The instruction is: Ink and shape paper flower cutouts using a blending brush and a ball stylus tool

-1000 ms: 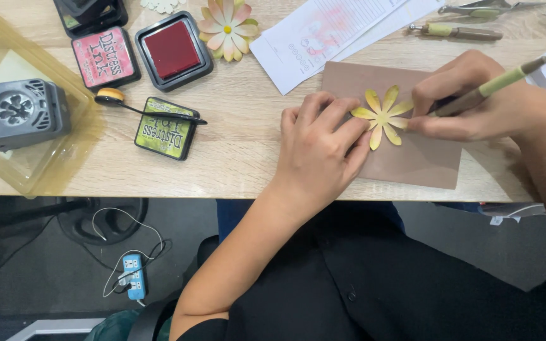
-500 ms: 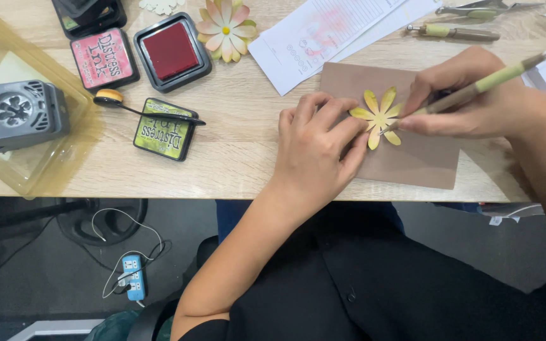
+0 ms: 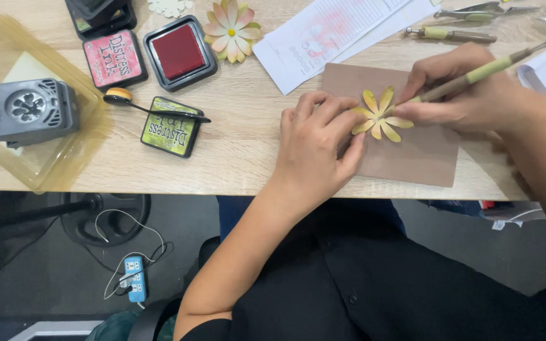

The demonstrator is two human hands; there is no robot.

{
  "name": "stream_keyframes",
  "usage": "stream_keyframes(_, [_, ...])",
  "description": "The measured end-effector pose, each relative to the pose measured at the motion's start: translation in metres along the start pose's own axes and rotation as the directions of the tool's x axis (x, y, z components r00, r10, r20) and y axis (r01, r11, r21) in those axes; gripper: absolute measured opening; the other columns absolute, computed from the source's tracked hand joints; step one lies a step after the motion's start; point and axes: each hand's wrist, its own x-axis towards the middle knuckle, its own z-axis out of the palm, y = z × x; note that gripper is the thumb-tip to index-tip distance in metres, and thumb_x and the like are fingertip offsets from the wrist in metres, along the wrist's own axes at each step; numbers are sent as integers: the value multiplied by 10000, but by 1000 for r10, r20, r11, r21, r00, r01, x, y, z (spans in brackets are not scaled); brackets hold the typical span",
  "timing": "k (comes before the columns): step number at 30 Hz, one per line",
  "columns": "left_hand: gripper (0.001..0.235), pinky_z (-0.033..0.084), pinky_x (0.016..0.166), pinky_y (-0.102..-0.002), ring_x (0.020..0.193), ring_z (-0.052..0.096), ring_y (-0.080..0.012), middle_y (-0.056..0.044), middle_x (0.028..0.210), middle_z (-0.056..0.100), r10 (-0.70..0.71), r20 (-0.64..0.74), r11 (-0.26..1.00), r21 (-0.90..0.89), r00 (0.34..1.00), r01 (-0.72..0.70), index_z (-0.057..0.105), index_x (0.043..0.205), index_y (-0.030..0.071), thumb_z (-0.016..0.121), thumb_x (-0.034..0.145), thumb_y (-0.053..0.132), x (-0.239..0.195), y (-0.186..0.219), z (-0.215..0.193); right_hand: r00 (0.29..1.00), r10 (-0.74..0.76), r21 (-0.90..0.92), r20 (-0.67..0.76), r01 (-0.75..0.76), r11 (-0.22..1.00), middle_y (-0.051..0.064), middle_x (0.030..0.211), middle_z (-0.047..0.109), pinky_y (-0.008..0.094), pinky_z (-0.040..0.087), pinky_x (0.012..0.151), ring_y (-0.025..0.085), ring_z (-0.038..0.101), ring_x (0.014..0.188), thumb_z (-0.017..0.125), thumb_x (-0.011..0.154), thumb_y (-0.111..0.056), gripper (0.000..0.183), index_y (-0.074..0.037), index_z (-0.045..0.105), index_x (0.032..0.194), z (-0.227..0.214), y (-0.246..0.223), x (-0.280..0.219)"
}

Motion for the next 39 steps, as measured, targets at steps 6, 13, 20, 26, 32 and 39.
stream_keyframes(6, [73,402,768,-466,1102,568,-281,45,1127,701,-6,-3,1000,-30,1000,6,664,907,168,689,888,234,1,-2,1,998,64,-89,11,-63,994,-29,615,666,212,346,518,30,454,541,833,843,-144,89,-85,771,819,6,-13,2])
stream_keyframes(13, [68,404,761,-472,1105,575,-271,57,1143,704,-8,-30,1000,-18,1000,7,671,852,178,707,887,223,-1,-1,4,997,56,-5,-58,-57,998,47,628,672,198,317,455,59,466,518,799,865,-74,97,-13,745,812,3,-12,3])
stream_keyframes(20, [74,386,744,-481,1077,585,-269,58,1133,700,18,-38,1000,10,999,-18,660,845,164,691,895,209,0,1,3,992,2,-107,-125,-15,994,43,767,731,222,364,521,57,511,600,830,891,-88,157,-17,713,812,13,-6,2])
stream_keyframes(26, [104,342,766,-468,1064,596,-258,45,1116,699,103,-71,990,109,992,-95,628,824,143,679,907,180,1,4,1,995,4,-124,-103,-17,992,-8,512,498,253,243,505,68,347,524,774,884,-72,227,-52,648,696,10,-10,3])
stream_keyframes(32, [85,349,786,-476,1071,601,-266,52,1131,702,94,-66,990,112,993,-87,655,842,162,682,911,203,0,2,3,987,-54,-161,-152,29,987,-5,554,515,247,258,512,71,344,536,821,914,-103,214,-39,677,769,15,-5,2])
stream_keyframes(39, [83,398,819,-444,1083,614,-279,-19,1162,677,42,-61,999,10,997,-41,652,873,156,722,883,201,-2,-1,2,978,26,269,-208,32,963,68,610,576,180,298,382,64,440,454,710,967,-32,137,2,637,855,-5,38,3])
